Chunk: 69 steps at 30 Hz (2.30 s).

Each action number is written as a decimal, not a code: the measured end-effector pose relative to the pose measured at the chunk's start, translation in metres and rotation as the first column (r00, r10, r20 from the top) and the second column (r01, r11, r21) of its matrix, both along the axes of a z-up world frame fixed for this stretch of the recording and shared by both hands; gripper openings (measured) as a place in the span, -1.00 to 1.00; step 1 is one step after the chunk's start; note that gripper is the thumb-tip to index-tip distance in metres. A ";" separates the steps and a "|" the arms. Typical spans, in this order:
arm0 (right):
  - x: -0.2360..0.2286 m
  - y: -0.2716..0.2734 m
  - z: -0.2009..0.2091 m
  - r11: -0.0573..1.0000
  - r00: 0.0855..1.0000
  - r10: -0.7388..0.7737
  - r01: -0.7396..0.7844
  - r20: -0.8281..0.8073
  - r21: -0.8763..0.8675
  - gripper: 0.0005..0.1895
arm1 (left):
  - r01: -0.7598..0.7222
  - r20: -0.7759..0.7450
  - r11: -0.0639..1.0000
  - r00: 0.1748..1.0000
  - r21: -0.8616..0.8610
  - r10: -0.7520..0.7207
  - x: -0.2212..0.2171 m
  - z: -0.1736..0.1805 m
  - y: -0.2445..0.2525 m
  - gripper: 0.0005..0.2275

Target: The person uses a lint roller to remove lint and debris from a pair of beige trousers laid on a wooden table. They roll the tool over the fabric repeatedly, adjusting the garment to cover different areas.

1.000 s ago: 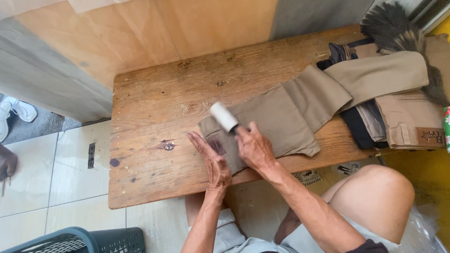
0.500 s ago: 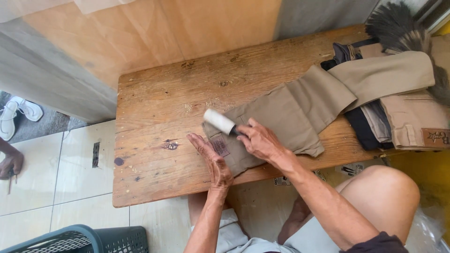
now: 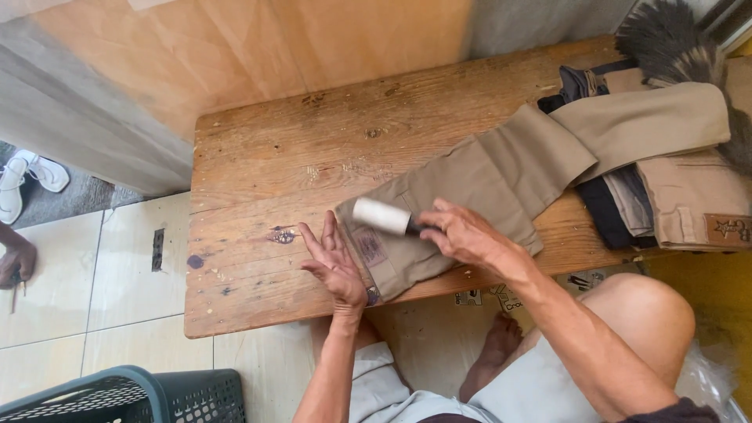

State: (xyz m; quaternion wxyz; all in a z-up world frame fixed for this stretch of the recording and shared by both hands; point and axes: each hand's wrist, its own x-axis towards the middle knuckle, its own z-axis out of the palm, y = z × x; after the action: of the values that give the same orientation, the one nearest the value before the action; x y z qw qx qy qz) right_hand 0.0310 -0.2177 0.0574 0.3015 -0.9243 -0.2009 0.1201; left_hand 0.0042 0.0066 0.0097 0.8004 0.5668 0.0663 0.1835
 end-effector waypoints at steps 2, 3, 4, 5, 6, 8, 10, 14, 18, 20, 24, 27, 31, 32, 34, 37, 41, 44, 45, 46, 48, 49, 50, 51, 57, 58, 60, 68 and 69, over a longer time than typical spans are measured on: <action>-0.017 0.011 0.041 1.000 0.985 0.018 -0.020 -0.172 -0.014 -0.80 | 0.061 -0.033 0.998 0.998 -0.014 -0.061 0.006 0.001 0.009 -0.06; -0.026 0.016 0.060 0.999 0.940 0.031 -0.042 -0.340 -0.025 -0.77 | 0.122 -0.065 0.992 0.990 -0.031 -0.124 0.008 0.000 0.014 -0.04; -0.029 0.009 0.045 0.999 0.937 0.031 -0.043 -0.348 -0.027 -0.77 | 0.121 -0.074 0.992 0.990 -0.034 -0.124 0.009 0.010 0.015 -0.04; -0.032 0.001 0.031 0.998 0.980 -0.045 0.037 -0.192 -0.045 -0.80 | 0.289 -0.149 0.945 0.952 0.153 -0.267 0.011 0.020 0.017 -0.05; -0.033 -0.006 0.018 0.992 0.993 -0.119 0.117 -0.024 -0.050 -0.82 | 0.449 -0.242 0.836 0.890 0.317 -0.386 0.015 0.031 0.018 -0.05; -0.067 -0.001 -0.010 0.993 0.993 -0.118 0.118 -0.011 -0.020 -0.86 | 0.507 -0.351 0.755 0.855 0.416 -0.381 0.013 0.045 0.019 -0.08; -0.090 0.006 -0.017 0.993 0.993 -0.115 0.115 -0.002 0.015 -0.84 | 0.566 -0.459 0.656 0.815 0.500 -0.353 0.015 0.053 0.025 -0.12; -0.114 0.010 -0.020 0.974 0.979 -0.200 0.202 -0.028 0.104 -0.85 | 0.585 -0.470 0.617 0.805 0.527 -0.362 0.021 0.040 0.030 -0.22; -0.137 0.022 -0.020 0.985 0.993 -0.095 0.103 -0.066 0.135 -0.68 | 0.601 -0.597 0.648 0.756 0.469 -0.270 0.018 0.063 0.021 -0.06; -0.141 0.026 -0.030 0.969 0.980 -0.199 0.197 0.003 0.149 -0.67 | 0.589 -0.580 0.646 0.770 0.486 -0.265 0.021 0.051 0.024 -0.09; -0.156 0.026 -0.055 0.914 0.936 -0.352 0.342 0.007 0.218 -0.68 | 0.543 -0.519 0.656 0.814 0.524 -0.259 0.020 0.041 0.019 -0.05; -0.165 0.033 -0.036 0.927 0.949 -0.313 0.300 0.026 0.225 -0.69 | 0.485 -0.485 0.703 0.845 0.519 -0.225 0.015 0.039 0.014 -0.12; -0.171 0.030 -0.059 0.815 0.786 -0.579 0.549 0.215 0.186 -0.80 | 0.428 -0.422 0.638 0.890 0.640 -0.173 0.014 0.022 0.007 -0.15; -0.174 0.031 -0.058 0.799 0.774 -0.600 0.573 0.201 0.182 -0.80 | 0.394 -0.362 0.576 0.915 0.716 -0.176 0.015 0.012 0.008 -0.24; -0.180 0.036 -0.056 0.783 0.761 -0.621 0.596 0.186 0.177 -0.80 | 0.354 -0.303 0.509 0.935 0.785 -0.183 0.016 -0.002 0.010 -0.31; -0.187 0.033 -0.061 0.868 0.869 -0.485 0.466 0.094 0.174 -0.74 | 0.334 -0.267 0.458 0.942 0.824 -0.206 0.014 -0.008 0.012 -0.37; -0.173 -0.012 -0.062 0.762 0.724 -0.636 0.644 0.266 0.068 -0.82 | 0.258 -0.167 0.383 0.953 0.887 -0.254 -0.015 0.004 0.013 -0.34; -0.166 -0.025 -0.052 0.728 0.670 -0.655 0.684 0.350 0.051 -0.89 | 0.059 0.044 0.309 0.948 0.949 -0.315 -0.043 0.005 0.012 -0.32; -0.166 -0.027 -0.051 0.744 0.686 -0.639 0.666 0.348 0.051 -0.90 | -0.059 0.155 0.268 0.923 0.962 -0.353 -0.054 0.001 0.012 -0.32; -0.170 -0.023 -0.054 0.735 0.677 -0.647 0.675 0.351 0.053 -0.90 | -0.060 0.159 0.270 0.917 0.961 -0.365 -0.058 -0.002 0.016 -0.32; -0.176 -0.015 -0.061 0.783 0.762 -0.592 0.621 0.263 -0.035 -0.82 | 0.060 0.051 0.274 0.924 0.960 -0.379 -0.071 -0.008 0.025 -0.54; -0.182 -0.009 -0.050 0.785 0.764 -0.590 0.619 0.261 -0.036 -0.82 | 0.060 0.050 0.274 0.925 0.960 -0.377 -0.072 -0.009 0.028 -0.54; -0.186 -0.002 -0.038 0.881 0.873 -0.470 0.474 0.127 0.002 -0.81 | 0.073 0.068 0.322 0.911 0.944 -0.406 -0.071 -0.010 0.031 -0.56; -0.191 0.005 -0.027 0.946 0.948 -0.319 0.318 0.002 0.064 -0.80 | 0.087 0.088 0.367 0.897 0.926 -0.433 -0.070 -0.011 0.035 -0.57; -0.184 -0.006 -0.042 0.845 0.825 -0.534 0.530 0.183 0.075 -0.74 | 0.121 0.119 0.476 0.888 0.871 -0.444 -0.070 -0.004 0.039 -0.77; -0.187 0.002 -0.033 0.846 0.827 -0.532 0.527 0.183 0.077 -0.74 | 0.118 0.120 0.475 0.889 0.872 -0.442 -0.071 -0.008 0.042 -0.77; -0.193 0.017 -0.016 0.904 0.936 -0.334 0.352 -0.113 0.242 -0.74 | 0.162 0.099 0.464 0.867 0.871 -0.488 -0.071 -0.015 0.045 -0.72; -0.201 0.033 -0.052 0.885 0.915 -0.401 0.401 -0.049 0.237 -0.82 | 0.103 0.164 0.495 0.870 0.863 -0.465 -0.070 -0.009 0.043 -0.78; -0.200 0.033 -0.048 0.887 0.911 -0.412 0.404 -0.010 0.222 -0.83 | 0.112 0.141 0.491 0.882 0.864 -0.450 -0.072 -0.011 0.044 -0.74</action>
State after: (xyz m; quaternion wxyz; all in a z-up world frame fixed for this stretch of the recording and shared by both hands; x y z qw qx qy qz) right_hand -0.1690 -0.1844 0.0090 0.4163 -0.9089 -0.0196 0.0140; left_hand -0.0681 0.0502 -0.0013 0.4486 0.8387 -0.2677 0.1542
